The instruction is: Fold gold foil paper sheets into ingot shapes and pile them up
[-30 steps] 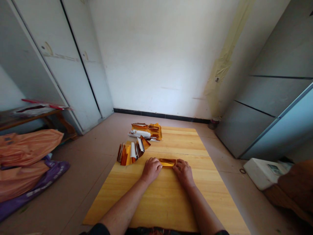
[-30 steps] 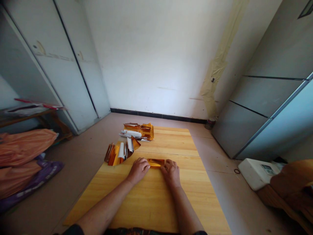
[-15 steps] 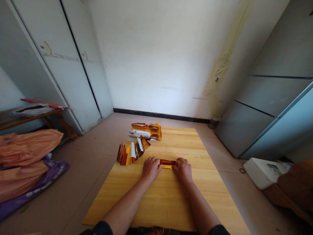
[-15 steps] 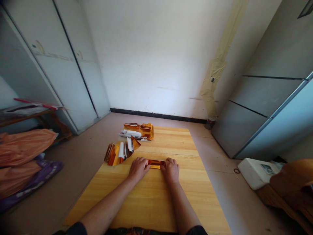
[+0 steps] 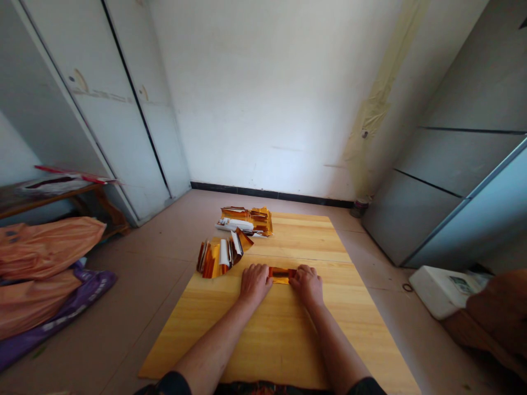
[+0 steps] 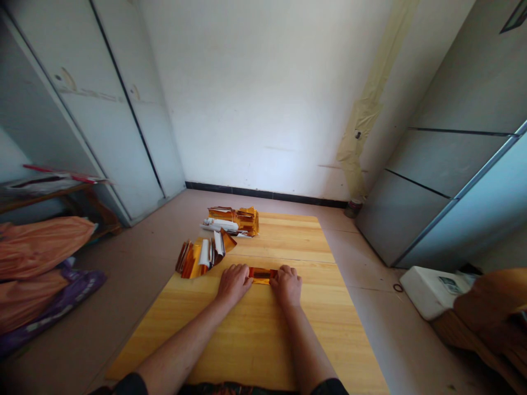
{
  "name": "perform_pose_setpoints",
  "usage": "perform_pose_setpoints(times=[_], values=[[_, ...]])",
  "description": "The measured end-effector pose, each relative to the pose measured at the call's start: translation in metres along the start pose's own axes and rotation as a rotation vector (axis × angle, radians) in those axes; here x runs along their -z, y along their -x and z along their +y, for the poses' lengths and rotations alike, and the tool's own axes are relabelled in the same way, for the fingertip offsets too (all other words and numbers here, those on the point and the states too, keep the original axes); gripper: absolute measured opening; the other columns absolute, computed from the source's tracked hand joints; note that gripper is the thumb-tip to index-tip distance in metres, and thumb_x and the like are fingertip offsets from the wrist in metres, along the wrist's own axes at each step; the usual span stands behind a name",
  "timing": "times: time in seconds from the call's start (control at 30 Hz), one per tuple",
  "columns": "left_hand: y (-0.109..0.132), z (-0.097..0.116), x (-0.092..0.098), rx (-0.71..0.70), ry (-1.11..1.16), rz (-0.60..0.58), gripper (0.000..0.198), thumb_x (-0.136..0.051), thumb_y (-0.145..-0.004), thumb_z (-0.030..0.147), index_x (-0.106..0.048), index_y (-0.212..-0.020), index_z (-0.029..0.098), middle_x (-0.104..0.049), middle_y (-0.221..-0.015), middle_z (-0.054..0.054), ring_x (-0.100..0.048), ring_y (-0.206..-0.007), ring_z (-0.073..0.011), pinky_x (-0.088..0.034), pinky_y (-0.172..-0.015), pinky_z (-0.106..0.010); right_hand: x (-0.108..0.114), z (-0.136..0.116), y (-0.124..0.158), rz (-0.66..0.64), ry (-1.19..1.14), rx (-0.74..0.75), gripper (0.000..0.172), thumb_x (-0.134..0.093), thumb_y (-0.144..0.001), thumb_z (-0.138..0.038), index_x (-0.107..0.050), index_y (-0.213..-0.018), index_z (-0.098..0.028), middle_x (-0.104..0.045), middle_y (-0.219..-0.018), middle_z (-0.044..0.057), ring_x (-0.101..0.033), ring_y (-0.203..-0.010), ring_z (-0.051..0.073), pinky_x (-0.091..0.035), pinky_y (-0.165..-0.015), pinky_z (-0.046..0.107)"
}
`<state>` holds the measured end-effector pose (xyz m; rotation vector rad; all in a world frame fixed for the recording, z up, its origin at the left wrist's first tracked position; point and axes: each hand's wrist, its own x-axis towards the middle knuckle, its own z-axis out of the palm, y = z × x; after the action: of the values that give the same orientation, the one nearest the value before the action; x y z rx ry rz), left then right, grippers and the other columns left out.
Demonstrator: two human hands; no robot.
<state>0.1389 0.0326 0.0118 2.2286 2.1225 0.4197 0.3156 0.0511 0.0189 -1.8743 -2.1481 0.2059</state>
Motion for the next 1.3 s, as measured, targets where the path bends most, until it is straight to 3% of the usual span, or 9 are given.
perform_pose_setpoints(times=[0.17,0.27,0.47,0.67,0.8,0.93,1.1,1.3], values=[[0.005,0.001,-0.002,-0.083,-0.008,0.095,0.007,-0.059,-0.083,0.026,-0.058,-0.087,0.021,-0.058,-0.089,-0.004,-0.049,-0.091,-0.0219,-0.033,-0.075,-0.033,-0.006,-0.001,0.002,0.095,0.054,-0.023,0.013,-0.053,-0.086,-0.032,-0.06,-0.085,-0.021,-0.06,-0.1,0.004,-0.05,-0.094,0.018,-0.031,-0.07,0.027],[0.005,0.003,-0.005,-0.187,-0.039,0.113,0.008,-0.051,-0.087,0.021,-0.059,-0.084,0.02,-0.058,-0.087,-0.004,-0.049,-0.09,-0.0217,-0.033,-0.075,-0.034,-0.007,-0.006,0.006,0.141,0.125,0.053,0.01,-0.052,-0.088,-0.027,-0.061,-0.09,-0.022,-0.058,-0.105,0.006,-0.049,-0.096,0.019,-0.032,-0.073,0.028],[0.0,0.005,-0.013,-0.325,-0.011,0.08,0.017,-0.047,-0.087,0.012,-0.061,-0.08,0.018,-0.06,-0.084,-0.005,-0.051,-0.086,-0.0202,-0.036,-0.072,-0.032,-0.009,-0.017,0.006,-0.011,0.164,0.231,0.018,-0.046,-0.089,-0.014,-0.062,-0.088,-0.02,-0.062,-0.093,0.006,-0.054,-0.087,0.017,-0.034,-0.07,0.025],[0.008,-0.003,-0.014,-0.389,0.02,0.088,0.021,-0.047,-0.088,0.015,-0.064,-0.077,0.018,-0.061,-0.08,-0.003,-0.053,-0.081,-0.0187,-0.037,-0.07,-0.031,-0.007,-0.017,0.001,-0.064,0.106,0.093,0.019,-0.046,-0.085,-0.015,-0.063,-0.091,-0.022,-0.065,-0.092,0.003,-0.059,-0.082,0.014,-0.034,-0.068,0.024],[0.016,-0.007,-0.013,-0.417,0.02,0.122,0.019,-0.047,-0.088,0.015,-0.065,-0.089,0.02,-0.062,-0.082,-0.004,-0.053,-0.084,-0.0196,-0.037,-0.072,-0.032,-0.004,-0.024,0.001,-0.058,0.104,-0.005,0.015,-0.049,-0.084,-0.028,-0.062,-0.087,-0.021,-0.066,-0.091,0.004,-0.06,-0.084,0.017,-0.035,-0.07,0.027],[0.017,-0.005,-0.014,-0.403,0.031,0.127,0.02,-0.046,-0.089,0.014,-0.066,-0.09,0.02,-0.061,-0.081,-0.004,-0.053,-0.084,-0.0192,-0.036,-0.072,-0.032,-0.003,-0.035,-0.001,-0.048,0.109,-0.099,0.022,-0.053,-0.082,-0.04,-0.062,-0.09,-0.022,-0.065,-0.091,0.006,-0.06,-0.087,0.021,-0.036,-0.074,0.032],[0.015,-0.003,-0.014,-0.379,0.024,0.107,0.019,-0.048,-0.089,0.016,-0.066,-0.087,0.02,-0.061,-0.08,-0.004,-0.053,-0.085,-0.0193,-0.035,-0.073,-0.033,0.0,-0.039,-0.005,-0.092,0.06,-0.194,0.019,-0.053,-0.078,-0.035,-0.062,-0.089,-0.022,-0.066,-0.094,0.006,-0.062,-0.088,0.022,-0.037,-0.073,0.033],[0.016,-0.003,-0.011,-0.376,0.025,0.082,0.017,-0.048,-0.088,0.014,-0.065,-0.086,0.019,-0.061,-0.083,-0.004,-0.052,-0.086,-0.02,-0.034,-0.074,-0.034,0.006,-0.023,-0.008,-0.151,-0.011,-0.279,0.014,-0.05,-0.078,-0.026,-0.061,-0.085,-0.023,-0.069,-0.089,0.004,-0.063,-0.084,0.019,-0.036,-0.067,0.028]])
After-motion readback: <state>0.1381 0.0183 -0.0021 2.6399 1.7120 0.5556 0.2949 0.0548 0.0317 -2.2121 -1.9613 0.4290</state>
